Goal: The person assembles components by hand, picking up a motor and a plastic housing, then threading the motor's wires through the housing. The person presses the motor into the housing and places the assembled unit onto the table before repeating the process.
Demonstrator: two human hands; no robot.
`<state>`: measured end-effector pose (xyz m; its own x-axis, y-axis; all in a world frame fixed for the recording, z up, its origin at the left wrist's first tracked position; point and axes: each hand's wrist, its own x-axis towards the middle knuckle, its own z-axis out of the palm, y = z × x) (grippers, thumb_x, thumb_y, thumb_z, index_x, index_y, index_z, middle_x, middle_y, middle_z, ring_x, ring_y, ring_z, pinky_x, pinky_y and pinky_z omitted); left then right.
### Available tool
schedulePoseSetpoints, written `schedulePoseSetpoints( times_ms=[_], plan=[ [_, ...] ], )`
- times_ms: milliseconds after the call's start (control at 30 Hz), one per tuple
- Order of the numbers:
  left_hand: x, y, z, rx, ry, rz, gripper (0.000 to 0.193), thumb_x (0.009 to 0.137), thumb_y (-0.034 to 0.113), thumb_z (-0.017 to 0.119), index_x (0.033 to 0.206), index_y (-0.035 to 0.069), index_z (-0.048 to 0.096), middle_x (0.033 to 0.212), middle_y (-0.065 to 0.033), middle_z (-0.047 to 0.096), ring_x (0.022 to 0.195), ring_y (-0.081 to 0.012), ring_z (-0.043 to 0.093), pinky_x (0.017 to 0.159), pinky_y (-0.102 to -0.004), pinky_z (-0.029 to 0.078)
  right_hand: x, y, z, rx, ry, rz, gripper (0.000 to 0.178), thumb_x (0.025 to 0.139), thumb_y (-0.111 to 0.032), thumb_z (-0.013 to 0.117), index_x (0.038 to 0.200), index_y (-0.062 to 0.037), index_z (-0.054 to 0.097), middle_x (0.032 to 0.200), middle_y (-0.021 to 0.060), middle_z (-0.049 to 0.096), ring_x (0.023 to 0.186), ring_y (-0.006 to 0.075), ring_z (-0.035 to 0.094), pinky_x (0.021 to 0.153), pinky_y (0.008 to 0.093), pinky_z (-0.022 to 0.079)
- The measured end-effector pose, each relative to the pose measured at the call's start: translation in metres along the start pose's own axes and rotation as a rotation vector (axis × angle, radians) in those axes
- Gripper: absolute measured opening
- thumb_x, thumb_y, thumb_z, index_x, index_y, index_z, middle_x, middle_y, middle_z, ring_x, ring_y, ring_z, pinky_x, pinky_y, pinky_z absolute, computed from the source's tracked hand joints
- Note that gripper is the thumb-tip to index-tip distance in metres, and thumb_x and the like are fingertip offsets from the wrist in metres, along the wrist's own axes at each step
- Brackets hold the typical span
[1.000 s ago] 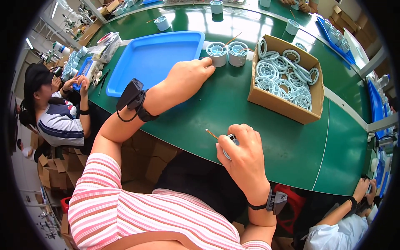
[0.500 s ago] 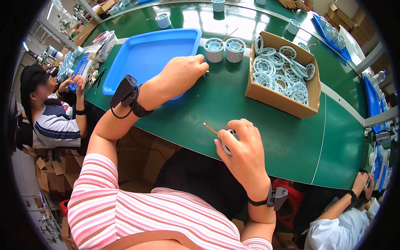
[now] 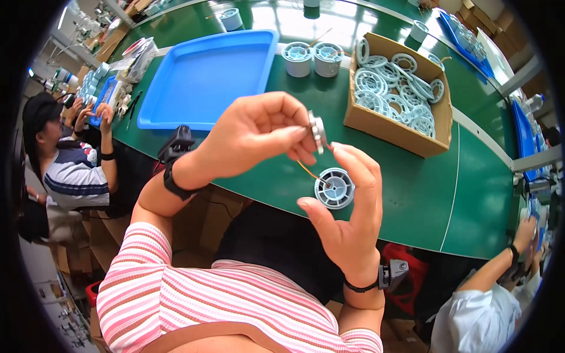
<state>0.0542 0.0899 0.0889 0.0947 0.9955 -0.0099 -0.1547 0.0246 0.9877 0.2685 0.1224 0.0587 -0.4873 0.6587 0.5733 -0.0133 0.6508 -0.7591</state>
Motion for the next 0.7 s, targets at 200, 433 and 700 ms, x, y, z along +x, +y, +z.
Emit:
schedulePoseSetpoints(
  times_ms=[200, 433, 700],
  plan=[
    [-0.023, -0.009, 0.023, 0.169, -0.027, 0.317, 0.015, 0.091, -0.007, 0.068, 0.106, -0.004, 0.067, 0.096, -0.0091, 0.071, 0.088, -0.0166, 0.07, 0.076, -0.0282, 0.055, -0.005, -0.008, 0.0, 0.409, 0.095, 0.251, 0.054, 0.081, 0.001, 0.08, 0.129, -0.0019, 0.056, 0.132, 0.0194, 0.058, 0.115, 0.0306, 0.061, 0.098, 0.0406, 0.049],
    [-0.023, -0.013, 0.021, 0.35, -0.124, 0.418, 0.021, 0.086, -0.009, 0.073, 0.105, -0.001, 0.074, 0.09, -0.0091, 0.07, 0.08, -0.0176, 0.066, 0.07, -0.0279, 0.051, -0.016, 0.004, -0.014, 0.046, -0.041, -0.084, 0.053, 0.077, 0.011, 0.077, 0.124, -0.0054, 0.059, 0.125, 0.0162, 0.06, 0.11, 0.0266, 0.064, 0.093, 0.0364, 0.055],
    [-0.03, -0.021, 0.03, 0.342, -0.053, 0.356, 0.021, 0.083, -0.008, 0.076, 0.102, 0.0, 0.077, 0.084, -0.0071, 0.068, 0.07, -0.0147, 0.058, 0.061, -0.0271, 0.044, -0.029, 0.001, -0.018, 0.223, 0.0, 0.013, 0.047, 0.075, 0.015, 0.078, 0.116, -0.0049, 0.065, 0.123, 0.0174, 0.059, 0.103, 0.0252, 0.069, 0.088, 0.0352, 0.061]
  ],
)
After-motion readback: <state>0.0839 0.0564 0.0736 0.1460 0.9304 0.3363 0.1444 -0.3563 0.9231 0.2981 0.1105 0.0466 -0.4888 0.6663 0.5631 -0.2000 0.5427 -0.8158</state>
